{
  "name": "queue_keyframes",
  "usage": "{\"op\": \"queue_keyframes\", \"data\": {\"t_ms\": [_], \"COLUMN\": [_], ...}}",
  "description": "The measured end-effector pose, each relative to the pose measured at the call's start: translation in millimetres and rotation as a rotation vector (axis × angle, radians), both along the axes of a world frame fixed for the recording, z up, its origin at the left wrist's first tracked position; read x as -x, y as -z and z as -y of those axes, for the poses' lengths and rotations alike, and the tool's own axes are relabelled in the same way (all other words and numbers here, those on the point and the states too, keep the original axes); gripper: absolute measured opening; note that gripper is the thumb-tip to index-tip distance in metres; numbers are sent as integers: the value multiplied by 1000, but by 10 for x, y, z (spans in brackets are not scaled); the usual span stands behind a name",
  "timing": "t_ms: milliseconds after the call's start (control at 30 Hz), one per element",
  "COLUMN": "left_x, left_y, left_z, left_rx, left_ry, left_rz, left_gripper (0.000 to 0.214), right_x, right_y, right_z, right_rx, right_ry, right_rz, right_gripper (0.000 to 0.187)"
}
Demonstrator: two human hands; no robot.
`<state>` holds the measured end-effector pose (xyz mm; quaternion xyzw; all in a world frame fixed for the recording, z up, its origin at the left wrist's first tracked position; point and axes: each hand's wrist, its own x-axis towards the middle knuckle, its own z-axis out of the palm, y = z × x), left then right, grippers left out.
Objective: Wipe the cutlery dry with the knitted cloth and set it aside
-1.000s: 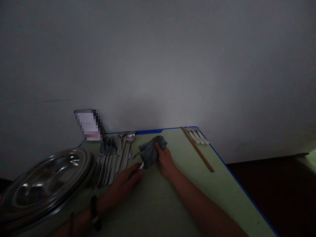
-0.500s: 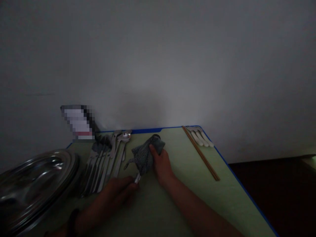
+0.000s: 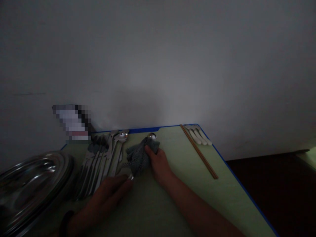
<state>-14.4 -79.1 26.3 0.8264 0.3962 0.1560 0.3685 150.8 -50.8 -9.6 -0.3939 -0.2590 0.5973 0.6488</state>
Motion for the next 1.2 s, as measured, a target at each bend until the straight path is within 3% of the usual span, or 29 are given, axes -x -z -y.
{"op": "queue_keyframes", "data": {"t_ms": [167,333,433,600,700,833,900,1033,1067,1133,1200], "left_x": [42,55,15,-83,-79,-35,-28,-40,-44,-53,-63], "left_y": [-41,-40,-24,72,119,85,51,36,45,66,79], "left_z": [52,51,62,105,99,94,99,92,83,61,36], "left_rx": [-81,-70,-36,-11,-28,-44,-61,-93,-111,-140,-122], "left_ry": [149,189,142,-50,-120,-235,-276,-243,-234,-236,-246], "left_rz": [-58,-47,-51,-59,21,144,184,221,218,204,191], "left_gripper": [35,37,33,34,38,44,44,41,38,36,36], "right_x": [-70,-206,-235,-184,-197,-310,-357,-321,-286,-198,-100], "right_y": [20,119,109,-10,-1,81,90,-37,-93,-215,-326], "right_z": [-78,-158,-139,-37,-56,-142,-151,-33,18,131,237], "right_rx": [9,-75,-115,-119,-69,-9,-34,-126,-172,-292,-407], "right_ry": [82,223,314,370,380,413,322,-113,-132,-13,-66], "right_rz": [-89,267,514,829,741,337,309,608,661,789,852], "right_gripper": [28,29,31,33,30,32,33,38,46,51,40]}}
